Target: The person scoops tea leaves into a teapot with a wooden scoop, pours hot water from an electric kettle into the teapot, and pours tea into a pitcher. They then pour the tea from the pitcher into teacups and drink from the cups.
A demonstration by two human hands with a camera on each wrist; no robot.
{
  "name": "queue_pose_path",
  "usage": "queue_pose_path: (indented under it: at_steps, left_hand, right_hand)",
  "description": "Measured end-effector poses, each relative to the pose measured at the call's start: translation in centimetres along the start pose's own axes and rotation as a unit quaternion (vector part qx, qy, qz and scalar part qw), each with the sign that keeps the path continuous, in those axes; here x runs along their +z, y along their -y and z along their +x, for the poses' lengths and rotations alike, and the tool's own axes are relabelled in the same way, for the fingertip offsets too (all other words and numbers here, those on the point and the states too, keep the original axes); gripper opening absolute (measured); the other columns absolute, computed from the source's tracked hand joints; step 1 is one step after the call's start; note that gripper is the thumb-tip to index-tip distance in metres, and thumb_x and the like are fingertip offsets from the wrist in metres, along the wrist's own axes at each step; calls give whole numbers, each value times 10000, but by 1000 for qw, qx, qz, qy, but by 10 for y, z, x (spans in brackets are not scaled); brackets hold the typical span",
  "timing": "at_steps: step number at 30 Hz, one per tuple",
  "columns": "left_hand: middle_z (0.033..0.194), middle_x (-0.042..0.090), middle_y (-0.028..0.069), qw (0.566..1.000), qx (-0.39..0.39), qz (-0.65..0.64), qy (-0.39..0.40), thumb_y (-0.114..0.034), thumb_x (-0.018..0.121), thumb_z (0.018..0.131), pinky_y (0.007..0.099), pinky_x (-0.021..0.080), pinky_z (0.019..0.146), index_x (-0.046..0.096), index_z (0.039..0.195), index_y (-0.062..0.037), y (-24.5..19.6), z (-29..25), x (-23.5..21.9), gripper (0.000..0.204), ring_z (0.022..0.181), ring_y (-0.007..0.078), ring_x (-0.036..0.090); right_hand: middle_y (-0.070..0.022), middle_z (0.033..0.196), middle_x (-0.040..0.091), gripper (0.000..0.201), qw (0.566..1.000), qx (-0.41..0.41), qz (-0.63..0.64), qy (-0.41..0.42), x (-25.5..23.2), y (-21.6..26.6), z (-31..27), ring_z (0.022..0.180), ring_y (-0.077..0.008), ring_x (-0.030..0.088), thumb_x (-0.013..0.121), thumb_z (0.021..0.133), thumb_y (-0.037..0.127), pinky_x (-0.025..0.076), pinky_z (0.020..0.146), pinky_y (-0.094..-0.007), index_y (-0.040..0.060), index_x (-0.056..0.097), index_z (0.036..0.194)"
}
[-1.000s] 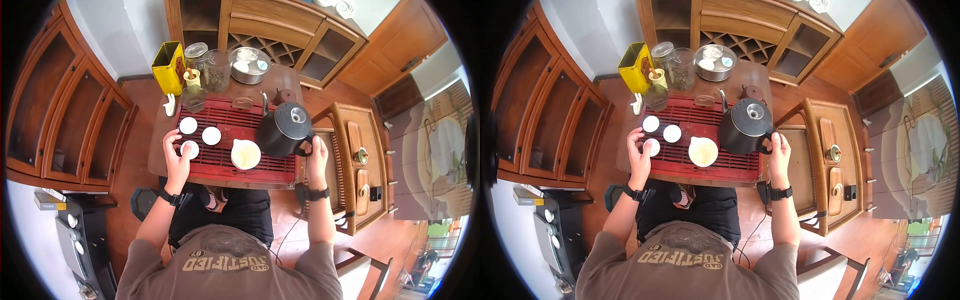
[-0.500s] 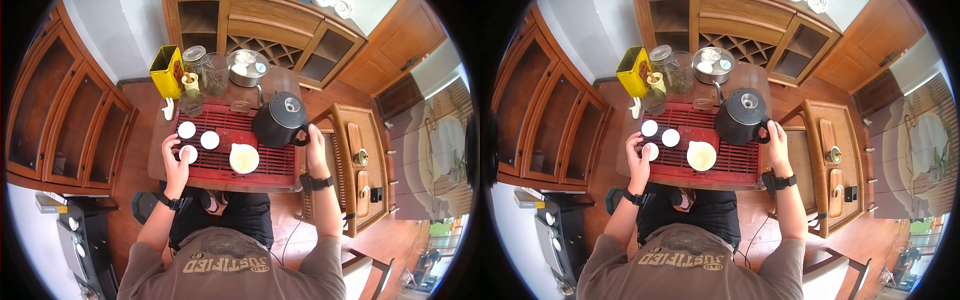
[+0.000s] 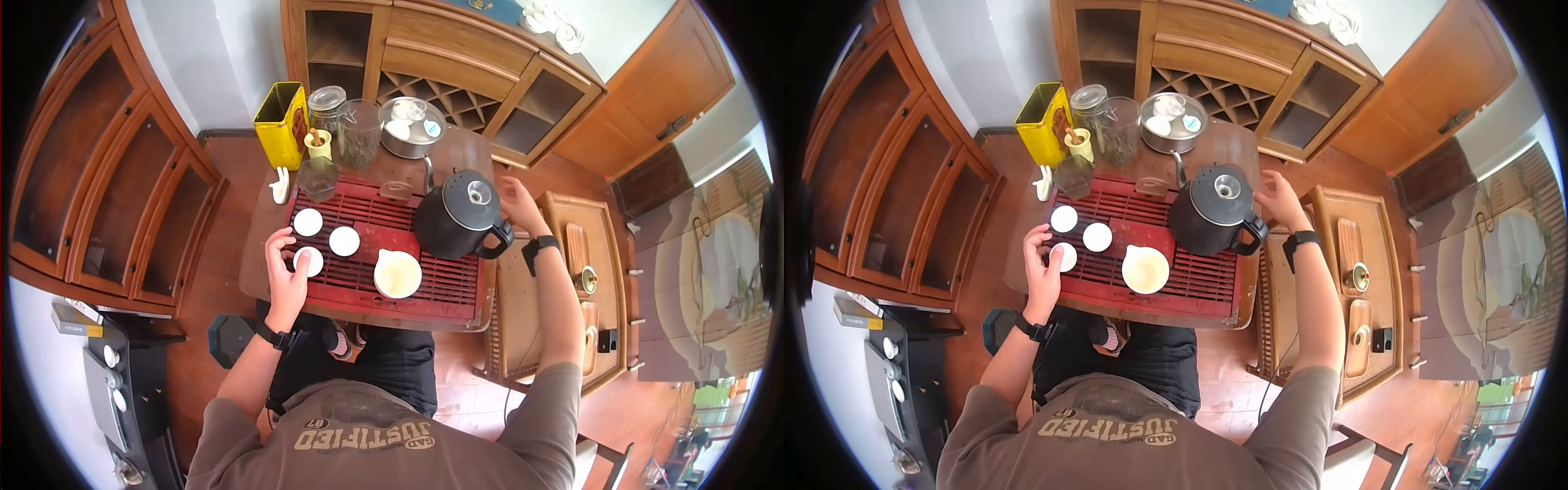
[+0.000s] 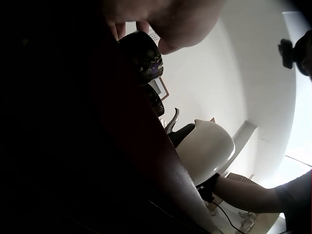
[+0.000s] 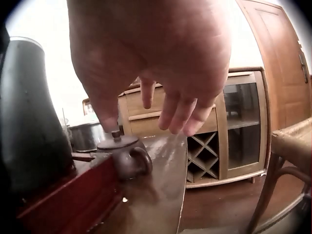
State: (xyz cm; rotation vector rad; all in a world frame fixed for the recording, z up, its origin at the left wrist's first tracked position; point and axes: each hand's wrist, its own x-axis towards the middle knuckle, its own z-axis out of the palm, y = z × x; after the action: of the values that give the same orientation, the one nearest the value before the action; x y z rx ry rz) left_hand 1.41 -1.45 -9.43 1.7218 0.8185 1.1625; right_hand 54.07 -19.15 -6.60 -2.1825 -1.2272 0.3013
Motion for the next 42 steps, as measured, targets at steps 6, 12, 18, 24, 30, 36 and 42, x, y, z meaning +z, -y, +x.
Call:
queue_pose_path:
  at_steps: [6,12,18,24,30,36,42]
  left_hand:
    - [1430,504,133,1000,5,16,-2,-17,660,937,331,481,910,507,1198,-50,-2,1,0,304,1140,209,562]
    - [1430,502,133,1000,-2,22,7,-17,663,935,330,480,909,504,1203,-54,2,0,1,314,1142,211,563]
    - [1431,501,130,1000,-8,27,11,-15,660,937,327,480,908,502,1207,-56,1,0,2,315,1119,202,561]
    - [1428,501,129,1000,-3,31,5,-7,660,933,323,481,897,498,1207,-53,2,0,4,322,1084,191,562]
    - [1421,502,131,999,1,36,6,1,659,929,320,484,891,495,1211,-48,1,0,4,330,1074,187,564]
    - [1421,502,136,999,10,38,2,-10,668,934,319,493,873,502,1215,-49,1,0,5,328,1051,188,575]
    - [1417,508,139,999,10,39,3,-21,675,936,323,496,878,508,1214,-53,0,-1,3,326,1073,201,578]
  right_hand:
    - [-262,1451,564,843,991,-10,85,100,32,-24,36,1384,-364,536,845,820,199,449,1147,-430,77,443,1552]
    - [-257,1461,572,866,988,-26,118,93,45,-26,45,1372,-376,549,866,802,177,451,1143,-430,51,445,1548]
    - [-170,1480,555,812,975,-8,148,167,51,-14,57,1343,-229,553,809,883,70,458,1130,-372,11,375,1566]
    - [-166,1440,598,810,983,-71,84,147,58,-14,69,1297,-215,589,800,897,104,473,1103,-348,13,361,1572]
    - [-187,1370,659,850,986,-61,30,154,43,18,60,1249,-252,630,821,882,157,491,1067,-365,20,354,1579]
    - [-254,1358,657,990,990,-15,70,120,49,6,61,1285,-357,631,909,763,239,493,1069,-401,77,379,1584]
    - [-282,1428,600,1012,993,-29,98,66,57,-18,63,1340,-378,587,908,769,305,477,1106,-420,57,371,1590]
